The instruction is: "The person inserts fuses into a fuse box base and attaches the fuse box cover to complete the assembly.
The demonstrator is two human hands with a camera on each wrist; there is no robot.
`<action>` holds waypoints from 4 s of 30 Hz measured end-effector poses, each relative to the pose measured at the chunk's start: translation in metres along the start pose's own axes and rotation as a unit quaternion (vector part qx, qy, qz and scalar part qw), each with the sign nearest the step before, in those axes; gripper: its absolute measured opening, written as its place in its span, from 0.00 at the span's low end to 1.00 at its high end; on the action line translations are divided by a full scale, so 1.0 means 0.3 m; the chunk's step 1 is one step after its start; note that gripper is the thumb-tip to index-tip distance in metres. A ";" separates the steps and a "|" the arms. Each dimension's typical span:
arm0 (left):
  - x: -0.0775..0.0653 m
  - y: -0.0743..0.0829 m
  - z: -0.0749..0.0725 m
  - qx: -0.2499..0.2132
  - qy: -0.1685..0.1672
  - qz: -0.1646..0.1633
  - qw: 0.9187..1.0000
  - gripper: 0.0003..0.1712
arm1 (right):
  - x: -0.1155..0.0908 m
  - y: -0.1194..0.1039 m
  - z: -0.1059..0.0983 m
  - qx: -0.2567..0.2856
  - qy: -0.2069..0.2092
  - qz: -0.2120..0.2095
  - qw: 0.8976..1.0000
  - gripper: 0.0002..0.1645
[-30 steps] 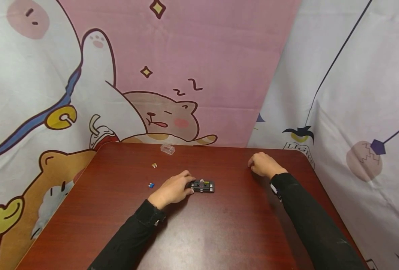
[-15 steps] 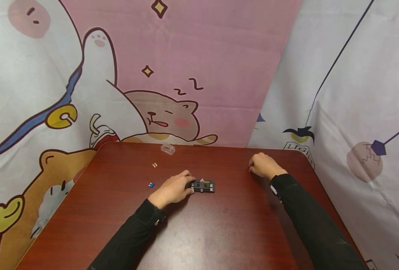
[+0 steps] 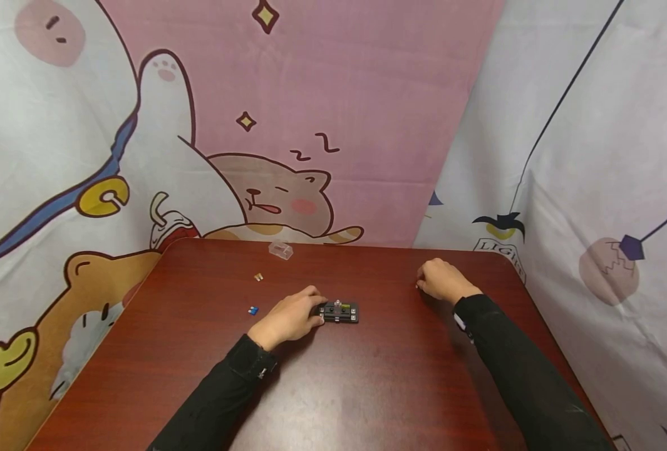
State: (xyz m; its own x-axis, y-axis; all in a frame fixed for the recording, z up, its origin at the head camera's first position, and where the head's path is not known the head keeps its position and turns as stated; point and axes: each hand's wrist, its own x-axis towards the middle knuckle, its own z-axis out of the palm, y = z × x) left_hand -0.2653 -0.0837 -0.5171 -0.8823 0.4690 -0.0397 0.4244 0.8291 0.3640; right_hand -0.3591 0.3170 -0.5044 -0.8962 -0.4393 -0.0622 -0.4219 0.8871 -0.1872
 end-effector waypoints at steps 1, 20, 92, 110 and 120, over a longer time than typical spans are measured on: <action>0.000 0.000 -0.001 0.001 0.000 0.000 1.000 0.26 | 0.000 0.001 0.001 0.001 0.000 0.001 1.000 0.12; -0.005 0.003 0.000 0.004 0.007 0.004 1.000 0.26 | -0.006 -0.005 0.018 -0.026 0.002 0.002 1.000 0.14; 0.009 -0.007 -0.002 -0.001 -0.003 -0.001 1.000 0.27 | -0.032 -0.472 -0.088 0.004 0.083 -0.143 0.986 0.03; 0.008 -0.006 0.004 0.004 0.006 -0.003 1.000 0.26 | -0.040 -0.547 -0.036 -0.017 0.080 -0.158 0.984 0.05; 0.008 -0.005 0.003 0.006 0.006 -0.001 1.000 0.26 | -0.032 -0.571 0.006 -0.021 0.079 -0.168 0.982 0.03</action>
State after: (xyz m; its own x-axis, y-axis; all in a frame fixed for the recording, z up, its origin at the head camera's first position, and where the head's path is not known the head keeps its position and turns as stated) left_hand -0.2678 -0.0835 -0.5185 -0.8857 0.4633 -0.0298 0.4244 0.8340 0.3526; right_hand -0.2779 0.1691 -0.4734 -0.7142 -0.6837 0.1501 -0.6998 0.7023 -0.1305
